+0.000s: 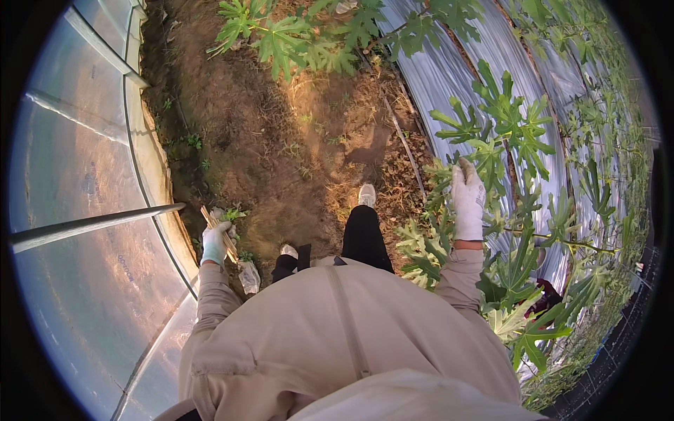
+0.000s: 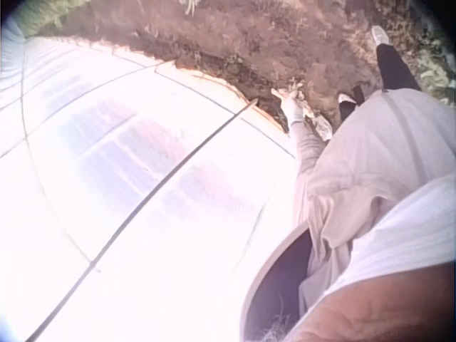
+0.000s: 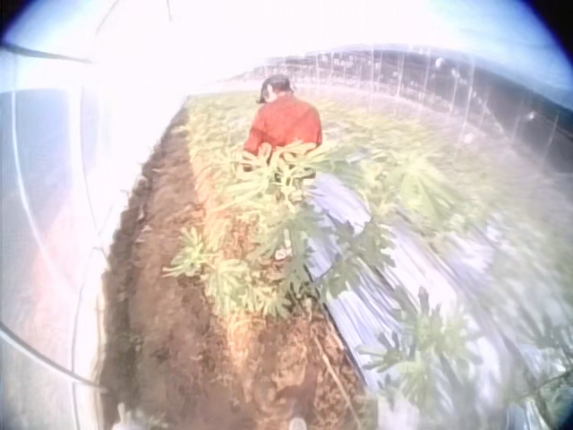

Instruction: The person secures a plastic sheet over a row of plants in a greenhouse using wooden pegs. They lift the sheet, insert the pegs into the soil along the edge, and repeat the process along the row.

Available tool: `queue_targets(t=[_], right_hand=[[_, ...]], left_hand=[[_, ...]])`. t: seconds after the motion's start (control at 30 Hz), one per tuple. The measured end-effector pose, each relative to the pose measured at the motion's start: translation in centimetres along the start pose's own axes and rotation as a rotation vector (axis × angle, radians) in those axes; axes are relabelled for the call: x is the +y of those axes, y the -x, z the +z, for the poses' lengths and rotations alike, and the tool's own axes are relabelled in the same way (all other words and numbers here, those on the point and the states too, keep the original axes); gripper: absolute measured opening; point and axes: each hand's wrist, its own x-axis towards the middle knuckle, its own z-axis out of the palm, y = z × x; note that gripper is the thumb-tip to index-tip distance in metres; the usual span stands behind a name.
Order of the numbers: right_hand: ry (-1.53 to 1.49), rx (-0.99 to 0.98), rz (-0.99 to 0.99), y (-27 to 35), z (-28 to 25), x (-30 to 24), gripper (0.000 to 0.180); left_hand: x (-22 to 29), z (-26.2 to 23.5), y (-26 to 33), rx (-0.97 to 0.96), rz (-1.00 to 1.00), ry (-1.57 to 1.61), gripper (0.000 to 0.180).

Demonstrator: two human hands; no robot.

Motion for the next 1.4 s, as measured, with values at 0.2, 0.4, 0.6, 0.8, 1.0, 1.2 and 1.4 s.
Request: queue_targets(t=[0.2, 0.4, 0.6, 0.8, 1.0, 1.2, 1.4], right_hand=[[0.015, -0.193, -0.073, -0.9, 3.3, 1.2, 0.042], [0.077, -0.131, -0.016, 4.8, 7.8, 1.9, 0.045], [0.300, -0.293, 0.256, 15.9, 11.7, -0.5, 0.048], [0.452, -0.350, 0.369, 22.4, 13.4, 0.5, 0.052], [0.577, -0.445, 0.228, 15.3, 14.4, 1.1, 0.047], [0.368, -0.457, 0.112, 6.9, 14.4, 1.7, 0.048], [0.439, -0.499, -0.015, 5.4, 17.1, -1.5, 0.047]], left_hand=[[-10.5, -11.4, -0.9, 0.142, -0.320, -0.065, 0.011], [-3.1, -12.3, -7.3, 0.109, -0.288, -0.106, 0.008], [11.0, -7.6, -10.9, -0.164, -0.008, -0.065, 0.005], [12.7, -10.1, -15.4, -0.203, 0.004, -0.162, 0.010], [4.0, -15.8, -14.2, 0.052, -0.226, -0.138, 0.006], [-2.3, -15.5, -9.6, 0.152, -0.363, 0.056, 0.010], [-3.1, -15.9, -9.5, 0.060, -0.258, -0.077, 0.010]])
